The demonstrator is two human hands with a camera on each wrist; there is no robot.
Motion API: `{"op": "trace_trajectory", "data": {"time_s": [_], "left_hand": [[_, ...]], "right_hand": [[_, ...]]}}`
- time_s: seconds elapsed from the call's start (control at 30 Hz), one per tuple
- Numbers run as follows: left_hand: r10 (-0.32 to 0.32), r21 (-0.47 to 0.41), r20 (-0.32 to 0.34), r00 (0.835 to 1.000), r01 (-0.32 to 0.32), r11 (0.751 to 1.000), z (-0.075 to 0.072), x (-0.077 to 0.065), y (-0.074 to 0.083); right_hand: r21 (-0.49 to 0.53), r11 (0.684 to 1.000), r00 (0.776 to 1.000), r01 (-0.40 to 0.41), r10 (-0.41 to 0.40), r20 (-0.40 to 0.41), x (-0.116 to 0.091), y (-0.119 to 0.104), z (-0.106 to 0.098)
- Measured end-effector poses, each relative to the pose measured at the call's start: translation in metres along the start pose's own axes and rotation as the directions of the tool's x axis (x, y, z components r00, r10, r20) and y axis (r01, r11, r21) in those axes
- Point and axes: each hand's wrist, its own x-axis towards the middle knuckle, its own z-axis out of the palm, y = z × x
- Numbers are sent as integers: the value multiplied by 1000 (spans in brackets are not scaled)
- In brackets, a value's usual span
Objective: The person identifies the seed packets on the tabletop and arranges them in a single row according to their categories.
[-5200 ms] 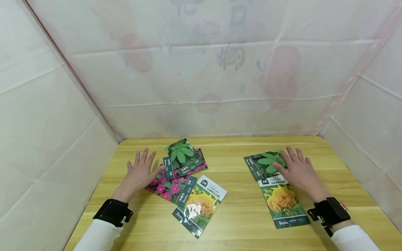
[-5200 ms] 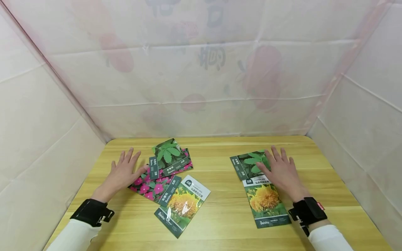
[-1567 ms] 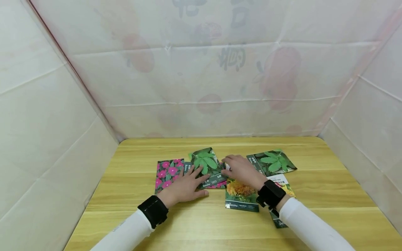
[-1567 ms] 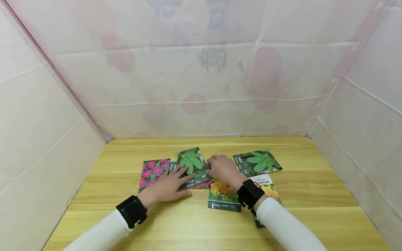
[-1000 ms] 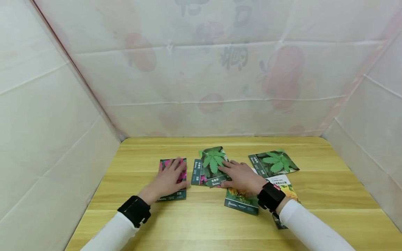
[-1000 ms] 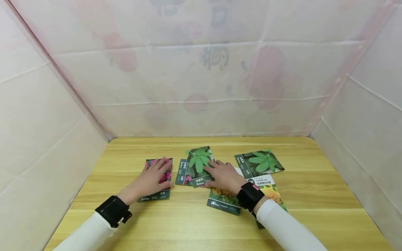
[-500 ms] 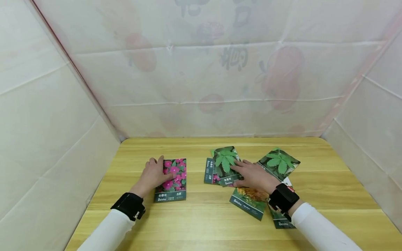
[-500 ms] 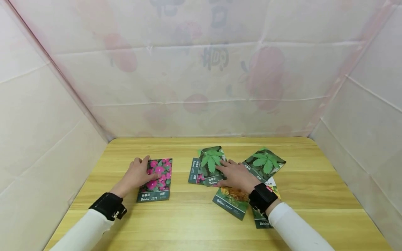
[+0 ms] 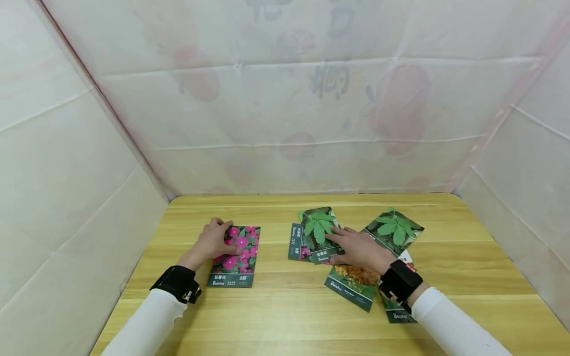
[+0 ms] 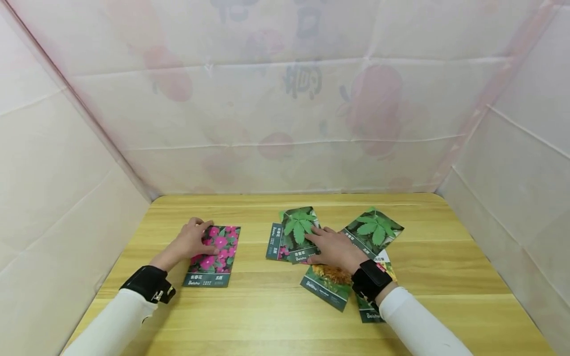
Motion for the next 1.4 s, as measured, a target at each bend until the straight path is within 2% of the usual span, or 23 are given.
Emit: {"op": "trace_trajectory", "data": {"time_s": [0.13, 0.27, 0.37, 0.43, 0.57, 0.73, 0.83, 1.07, 1.23, 1.4], "left_hand": [[-10, -92, 4, 1000, 11, 996, -3, -4, -3], [-32, -141, 15, 999, 34, 989, -7, -8, -8], [-14, -185, 22, 1000, 18, 983, -10, -11, -16], [2, -263, 32, 999, 7, 965, -12, -13, -23], [32, -409, 31, 999, -16, 912, -18, -20, -33], [14, -448, 19, 1000, -4, 894, -24, -27, -43], [-14, -438, 32, 999, 27, 898, -25, -29, -48], [-82, -305, 4, 997, 79, 949, -21, -26, -53], [-65, -218, -35, 997, 56, 974, -20, -24, -45], [-72, -137, -53, 996, 64, 988, -21, -28, -30]], "right_hand": [[8, 1000, 1000, -1, 1, -5, 0, 0, 1], [9, 1000, 1000, 5, -4, -13, 0, 0, 1], [5, 1000, 1000, 10, -10, -15, 0, 0, 2], [4, 1000, 1000, 9, -9, -13, 0, 0, 1], [8, 1000, 1000, 5, -5, -10, 0, 0, 2], [11, 1000, 1000, 6, -6, -9, 1, 0, 2], [13, 1000, 1000, 9, -9, -11, 0, 0, 2], [31, 1000, 1000, 6, -6, -6, 1, 0, 1], [34, 999, 1000, 3, -3, -3, 1, 0, 2], [46, 999, 1000, 2, -2, 2, 1, 0, 2]]}}
